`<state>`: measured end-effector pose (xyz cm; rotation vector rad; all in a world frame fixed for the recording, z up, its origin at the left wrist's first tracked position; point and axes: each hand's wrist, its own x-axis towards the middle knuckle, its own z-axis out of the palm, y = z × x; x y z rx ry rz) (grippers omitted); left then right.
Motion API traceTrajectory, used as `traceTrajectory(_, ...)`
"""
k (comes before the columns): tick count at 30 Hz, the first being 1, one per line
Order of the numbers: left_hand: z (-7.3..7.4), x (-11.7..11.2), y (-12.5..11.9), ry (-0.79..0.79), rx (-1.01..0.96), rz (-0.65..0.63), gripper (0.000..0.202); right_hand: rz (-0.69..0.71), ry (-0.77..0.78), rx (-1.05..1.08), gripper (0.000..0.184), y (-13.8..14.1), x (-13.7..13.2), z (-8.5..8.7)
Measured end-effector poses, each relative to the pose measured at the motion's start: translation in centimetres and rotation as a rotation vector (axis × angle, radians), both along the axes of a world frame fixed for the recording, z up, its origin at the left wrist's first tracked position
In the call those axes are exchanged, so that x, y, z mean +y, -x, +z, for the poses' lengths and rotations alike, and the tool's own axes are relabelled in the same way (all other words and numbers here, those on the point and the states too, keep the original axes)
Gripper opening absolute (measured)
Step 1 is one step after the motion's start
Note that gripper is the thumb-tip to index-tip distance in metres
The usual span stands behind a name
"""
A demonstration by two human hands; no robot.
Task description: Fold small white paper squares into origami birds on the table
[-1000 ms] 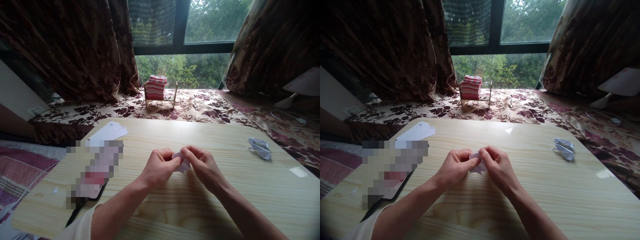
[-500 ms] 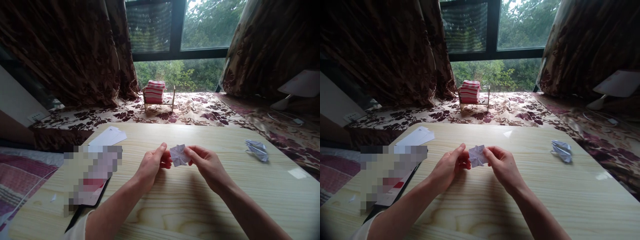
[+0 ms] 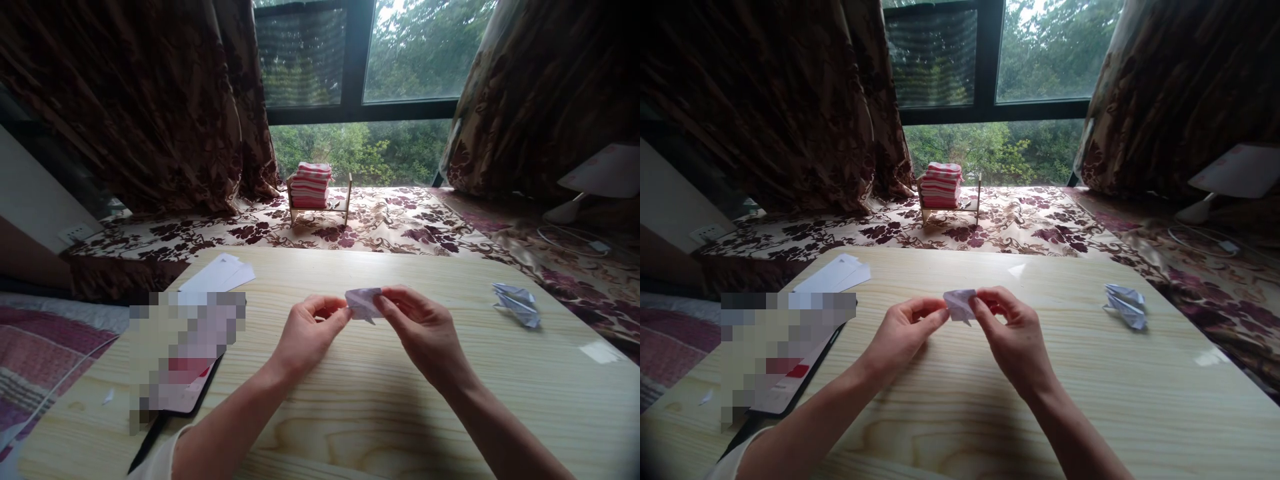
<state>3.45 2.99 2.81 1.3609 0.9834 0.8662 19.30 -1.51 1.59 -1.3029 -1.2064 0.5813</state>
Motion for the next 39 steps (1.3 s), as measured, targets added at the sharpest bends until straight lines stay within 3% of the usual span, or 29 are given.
traceTrajectory(2, 0.1, 0.0, 0.1, 0.015, -0.019, 0.08, 0.027, -0.101, -0.213, -0.237, 0.006, 0.0, -0.1, 0.1)
traceTrajectory(6, 0.3, -0.4, 0.0, 0.319, -0.236, -0.107, 0.045, -0.075, -0.445, -0.602, 0.018, 0.0, -0.4, 0.4)
traceTrajectory(8, 0.1, -0.5, -0.1, 0.401, -0.329, -0.143, 0.042, -0.032, -0.466, -0.674, 0.021, 0.0, -0.6, 0.3)
traceTrajectory(12, -0.3, -0.3, -0.1, 0.469, -0.346, -0.084, 0.031, 0.014, -0.467, -0.755, 0.023, -0.1, -0.6, 0.0)
traceTrajectory(19, -0.3, 0.0, -0.1, 0.468, -0.373, -0.012, 0.03, -0.01, -0.482, -0.891, 0.021, 0.3, -0.7, 0.1)
traceTrajectory(27, -0.4, -0.3, -0.2, 0.493, -0.422, -0.06, 0.027, -0.004, -0.509, -0.987, 0.014, 0.5, -0.8, 0.3)
traceTrajectory(30, -0.1, 0.2, 0.1, 0.294, -0.246, -0.057, 0.025, 0.004, -0.498, -0.978, 0.013, 0.4, -0.8, 0.3)
traceTrajectory(35, 0.4, 1.0, 1.5, -0.316, 0.173, 0.149, 0.018, 0.065, -0.406, -0.967, 0.013, 0.4, -0.7, -0.5)
traceTrajectory(39, -0.9, -0.4, 2.5, -0.549, 0.359, -0.011, 0.015, 0.178, -0.328, -1.031, 0.017, 1.0, -0.6, -1.3)
